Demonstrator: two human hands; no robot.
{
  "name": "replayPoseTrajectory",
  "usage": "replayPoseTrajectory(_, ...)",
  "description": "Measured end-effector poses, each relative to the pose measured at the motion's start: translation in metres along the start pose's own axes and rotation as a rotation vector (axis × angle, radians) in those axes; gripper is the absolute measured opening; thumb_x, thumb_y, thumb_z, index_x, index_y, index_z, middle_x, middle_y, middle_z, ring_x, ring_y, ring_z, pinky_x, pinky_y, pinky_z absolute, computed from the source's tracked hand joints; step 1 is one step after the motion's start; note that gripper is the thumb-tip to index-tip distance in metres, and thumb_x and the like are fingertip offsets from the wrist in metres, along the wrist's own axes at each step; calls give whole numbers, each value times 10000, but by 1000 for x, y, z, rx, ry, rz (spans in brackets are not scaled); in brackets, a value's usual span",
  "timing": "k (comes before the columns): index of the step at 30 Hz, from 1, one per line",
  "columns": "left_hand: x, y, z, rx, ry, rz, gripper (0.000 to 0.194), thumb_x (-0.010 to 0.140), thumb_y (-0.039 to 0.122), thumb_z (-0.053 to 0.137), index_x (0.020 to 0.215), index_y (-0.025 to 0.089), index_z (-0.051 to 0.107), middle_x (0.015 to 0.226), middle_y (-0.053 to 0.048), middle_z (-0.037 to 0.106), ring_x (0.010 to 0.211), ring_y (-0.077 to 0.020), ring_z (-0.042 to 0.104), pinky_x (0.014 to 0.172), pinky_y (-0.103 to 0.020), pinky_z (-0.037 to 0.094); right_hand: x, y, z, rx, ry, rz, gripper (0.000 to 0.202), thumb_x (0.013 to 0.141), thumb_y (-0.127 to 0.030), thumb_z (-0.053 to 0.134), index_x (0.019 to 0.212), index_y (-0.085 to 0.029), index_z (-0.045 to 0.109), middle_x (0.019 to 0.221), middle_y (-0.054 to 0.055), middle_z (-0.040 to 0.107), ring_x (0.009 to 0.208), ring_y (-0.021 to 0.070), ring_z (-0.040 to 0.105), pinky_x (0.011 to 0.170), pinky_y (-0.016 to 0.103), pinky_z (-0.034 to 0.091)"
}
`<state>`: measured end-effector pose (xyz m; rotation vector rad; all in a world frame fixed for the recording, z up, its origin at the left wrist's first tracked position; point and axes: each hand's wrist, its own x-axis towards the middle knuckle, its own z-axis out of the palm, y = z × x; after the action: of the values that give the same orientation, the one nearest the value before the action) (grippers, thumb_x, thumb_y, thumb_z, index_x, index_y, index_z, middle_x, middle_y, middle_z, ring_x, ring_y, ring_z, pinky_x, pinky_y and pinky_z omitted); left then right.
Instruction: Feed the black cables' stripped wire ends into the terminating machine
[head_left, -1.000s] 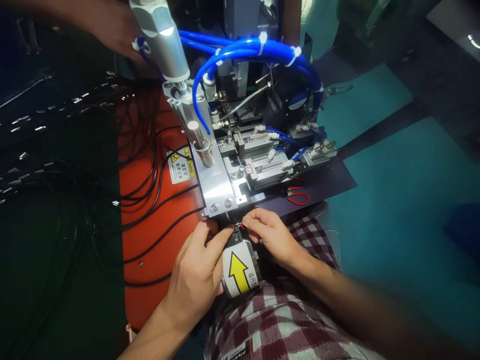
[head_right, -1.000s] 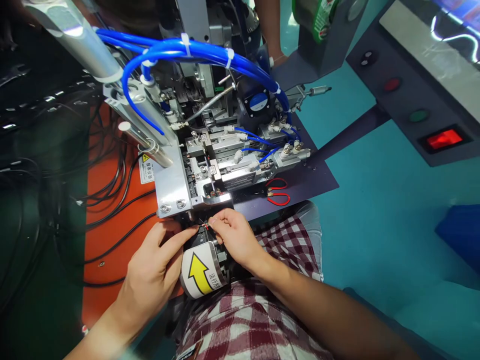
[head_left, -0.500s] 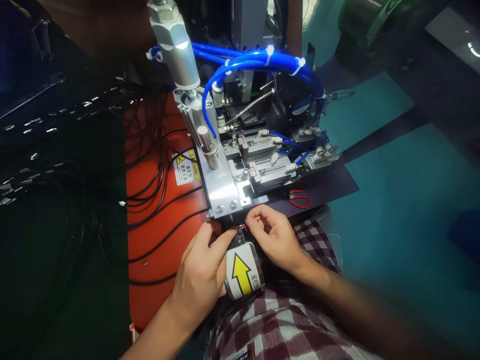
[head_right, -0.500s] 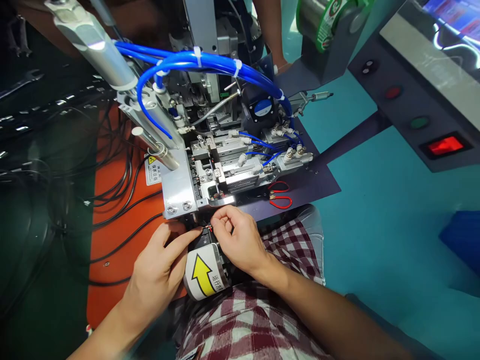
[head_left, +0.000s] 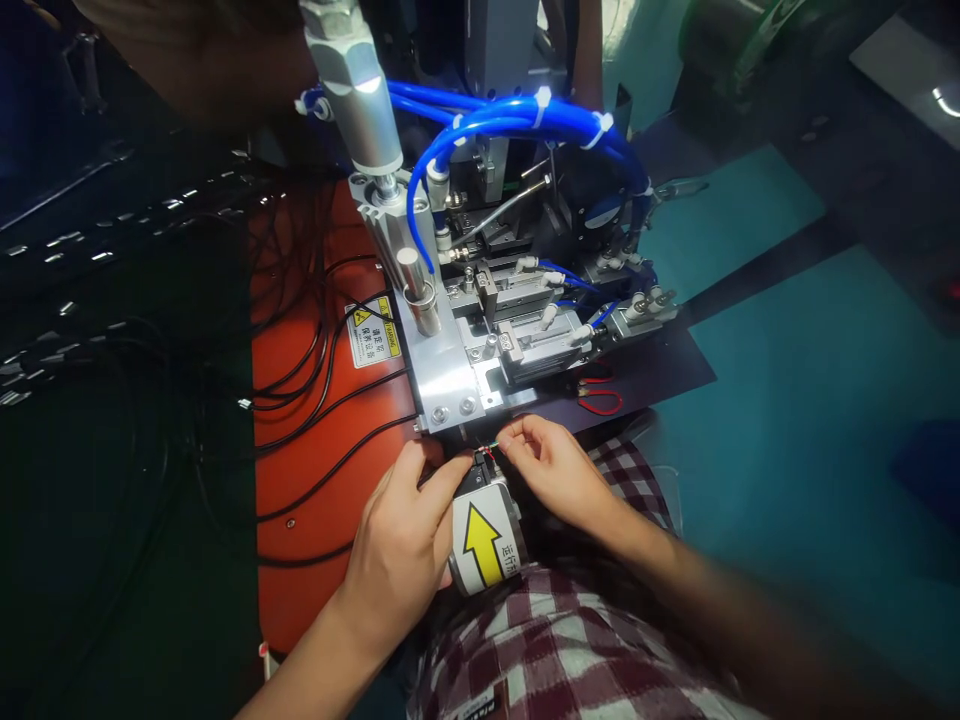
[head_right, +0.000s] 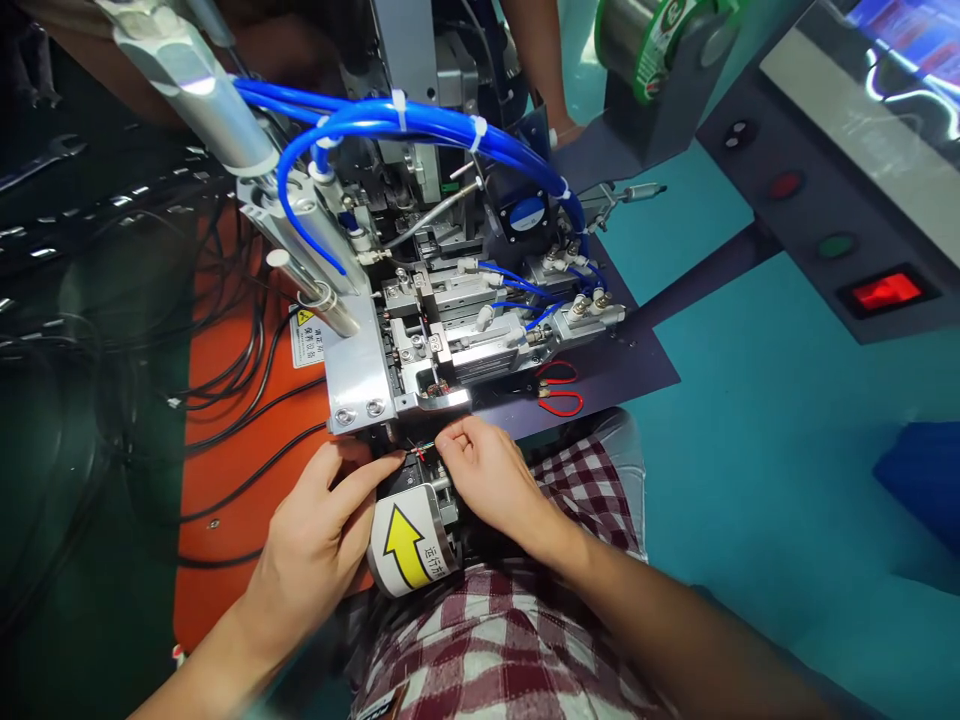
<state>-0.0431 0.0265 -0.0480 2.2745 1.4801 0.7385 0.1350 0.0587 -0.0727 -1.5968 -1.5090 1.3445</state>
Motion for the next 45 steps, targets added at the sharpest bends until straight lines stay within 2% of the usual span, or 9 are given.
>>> replayPoseTrajectory(4,0,0,1,2,3,3,275,879,76,461,1087,104,639,947,-110,540,839,-204,580,703,-326,537,-6,-16,-3,-196,133,-221,139,883,-271,533,916,-180,634,760,23,645,658,148,561,609,253,403)
replayPoseTrajectory(9,-1,-1,2,19,18,9,280,875,66,451,1078,106,639,956,-112,543,849,-206,581,709,-331,538,-3,-26,5,-308,133,-332,91,838,-208,568,763,-177,609,642,-10,574,567,119,499,560,244,349)
replayPoseTrajectory(12,-1,-1,1,14,15,5,283,880,75,443,1083,112,638,935,-102,540,833,-201,579,697,-326,538,-2,-20,4,-218,113,-279,95,834,-199,545,751,-177,586,615,-26,526,547,107,456,541,236,332)
replayPoseTrajectory(17,-1,0,0,17,-12,-2,274,885,92,446,1081,111,637,928,-100,535,827,-203,572,686,-326,539,6,-6,2,214,-32,23,169,819,-314,551,751,-164,586,604,-33,500,529,97,419,504,223,319)
replayPoseTrajectory(22,-2,-1,0,52,-8,0,268,884,111,457,1086,124,634,934,-99,534,817,-207,566,668,-337,535,10,2,0,465,-238,278,239,744,-351,574,605,-164,522,494,-71,365,439,69,246,428,225,174)
replayPoseTrajectory(27,0,0,-1,29,-13,-7,289,871,73,452,1087,150,627,979,-94,541,860,-200,567,714,-328,528,-11,1,0,321,27,79,216,780,-380,629,789,-166,599,610,-31,496,529,100,408,494,232,319)
replayPoseTrajectory(33,1,1,0,40,0,-10,301,861,55,455,1089,140,632,985,-97,548,875,-208,574,730,-327,522,-14,-7,2,45,33,-100,116,833,-265,565,771,-183,617,606,-19,527,547,114,454,524,244,356)
replayPoseTrajectory(40,1,-1,-4,63,-54,1,300,851,63,469,1085,136,641,974,-99,545,885,-221,560,725,-329,513,9,-1,-8,426,-292,86,239,778,-393,614,756,-162,555,575,-57,449,479,73,355,451,213,260)
replayPoseTrajectory(45,4,-3,-5,128,-49,64,301,837,47,467,1068,123,645,952,-105,542,874,-235,538,706,-347,504,11,3,-9,481,-290,128,332,718,-468,668,739,-152,566,551,-62,456,464,70,364,443,213,251)
